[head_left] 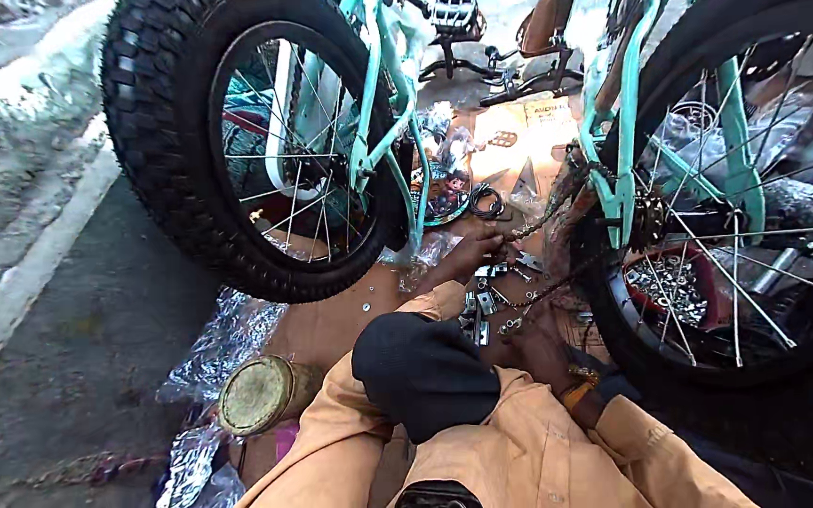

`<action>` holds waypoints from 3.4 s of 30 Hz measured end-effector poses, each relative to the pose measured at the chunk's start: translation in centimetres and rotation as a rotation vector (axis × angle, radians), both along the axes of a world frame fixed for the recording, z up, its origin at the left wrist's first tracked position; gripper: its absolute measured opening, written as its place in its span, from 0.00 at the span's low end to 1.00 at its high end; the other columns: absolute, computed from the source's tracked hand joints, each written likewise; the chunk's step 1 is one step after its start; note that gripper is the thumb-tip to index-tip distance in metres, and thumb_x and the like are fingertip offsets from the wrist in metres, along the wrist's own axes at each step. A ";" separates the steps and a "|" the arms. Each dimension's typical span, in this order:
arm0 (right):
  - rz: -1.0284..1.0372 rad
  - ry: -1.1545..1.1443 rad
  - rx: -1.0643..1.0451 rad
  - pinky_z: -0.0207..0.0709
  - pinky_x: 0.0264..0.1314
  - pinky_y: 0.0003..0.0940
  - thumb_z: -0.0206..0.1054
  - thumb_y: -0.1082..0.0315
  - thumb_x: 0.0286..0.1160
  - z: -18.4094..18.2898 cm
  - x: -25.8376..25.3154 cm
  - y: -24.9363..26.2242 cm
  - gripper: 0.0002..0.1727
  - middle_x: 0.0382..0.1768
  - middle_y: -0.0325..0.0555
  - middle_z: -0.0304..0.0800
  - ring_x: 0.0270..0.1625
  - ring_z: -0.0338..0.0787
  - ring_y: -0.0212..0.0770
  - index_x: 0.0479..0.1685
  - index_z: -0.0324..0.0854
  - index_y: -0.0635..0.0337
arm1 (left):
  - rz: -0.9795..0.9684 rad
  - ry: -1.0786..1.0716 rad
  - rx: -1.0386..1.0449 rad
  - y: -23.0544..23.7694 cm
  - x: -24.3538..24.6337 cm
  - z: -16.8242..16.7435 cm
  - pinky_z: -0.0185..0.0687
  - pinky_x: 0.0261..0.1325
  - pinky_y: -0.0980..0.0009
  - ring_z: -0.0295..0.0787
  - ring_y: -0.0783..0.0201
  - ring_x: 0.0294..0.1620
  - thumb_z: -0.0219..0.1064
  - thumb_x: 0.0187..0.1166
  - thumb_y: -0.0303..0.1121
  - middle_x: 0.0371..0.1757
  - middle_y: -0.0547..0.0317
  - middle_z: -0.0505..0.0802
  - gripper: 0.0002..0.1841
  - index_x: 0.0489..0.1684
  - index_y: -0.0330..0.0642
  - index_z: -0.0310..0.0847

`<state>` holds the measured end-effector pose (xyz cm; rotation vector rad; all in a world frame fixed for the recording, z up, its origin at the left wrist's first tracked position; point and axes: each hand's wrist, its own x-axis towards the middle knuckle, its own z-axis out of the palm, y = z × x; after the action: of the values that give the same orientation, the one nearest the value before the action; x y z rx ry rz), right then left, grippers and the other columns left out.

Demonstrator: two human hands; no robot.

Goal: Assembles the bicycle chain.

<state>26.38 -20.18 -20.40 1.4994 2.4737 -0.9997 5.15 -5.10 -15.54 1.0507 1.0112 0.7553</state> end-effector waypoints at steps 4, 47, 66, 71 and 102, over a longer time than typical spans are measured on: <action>0.100 -0.156 -0.205 0.77 0.66 0.67 0.59 0.68 0.83 0.6 -1.2 0.8 0.18 0.68 0.60 0.85 0.71 0.83 0.66 0.67 0.85 0.52 | 0.025 0.023 0.005 -0.6 0.9 0.2 0.86 0.49 0.65 0.87 0.65 0.39 0.48 0.93 0.32 0.41 0.54 0.90 0.18 0.68 0.35 0.79; -0.973 0.844 0.285 0.90 0.43 0.42 0.81 0.71 0.66 6.6 -5.9 9.5 0.16 0.35 0.43 0.91 0.36 0.92 0.38 0.47 0.79 0.59 | 0.088 -0.031 0.086 -1.7 0.7 0.1 0.86 0.57 0.64 0.90 0.63 0.47 0.54 0.88 0.26 0.54 0.48 0.93 0.16 0.62 0.33 0.86; -0.903 0.725 0.464 0.90 0.44 0.45 0.82 0.71 0.66 6.6 -5.9 9.1 0.15 0.35 0.43 0.93 0.37 0.94 0.40 0.45 0.80 0.58 | 0.101 -0.043 0.116 -2.2 0.8 0.5 0.86 0.58 0.66 0.90 0.65 0.46 0.60 0.88 0.26 0.49 0.49 0.93 0.12 0.60 0.31 0.86; -0.903 0.775 0.456 0.89 0.47 0.49 0.82 0.73 0.64 6.0 -5.5 9.6 0.19 0.37 0.46 0.91 0.40 0.93 0.43 0.50 0.79 0.61 | 0.094 -0.019 0.130 -2.2 0.5 0.0 0.88 0.59 0.63 0.91 0.62 0.47 0.59 0.88 0.27 0.52 0.47 0.93 0.14 0.63 0.32 0.85; -0.786 0.884 0.191 0.86 0.58 0.52 0.65 0.69 0.84 7.3 -3.6 9.1 0.11 0.49 0.55 0.91 0.50 0.92 0.47 0.57 0.84 0.66 | 0.061 -0.016 0.290 -2.7 1.7 0.7 0.86 0.62 0.63 0.90 0.63 0.51 0.64 0.82 0.22 0.53 0.46 0.93 0.12 0.59 0.27 0.84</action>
<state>22.77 -11.12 -13.06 2.6564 2.4759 -1.9343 6.83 -7.80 -14.85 1.2645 0.9412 0.9796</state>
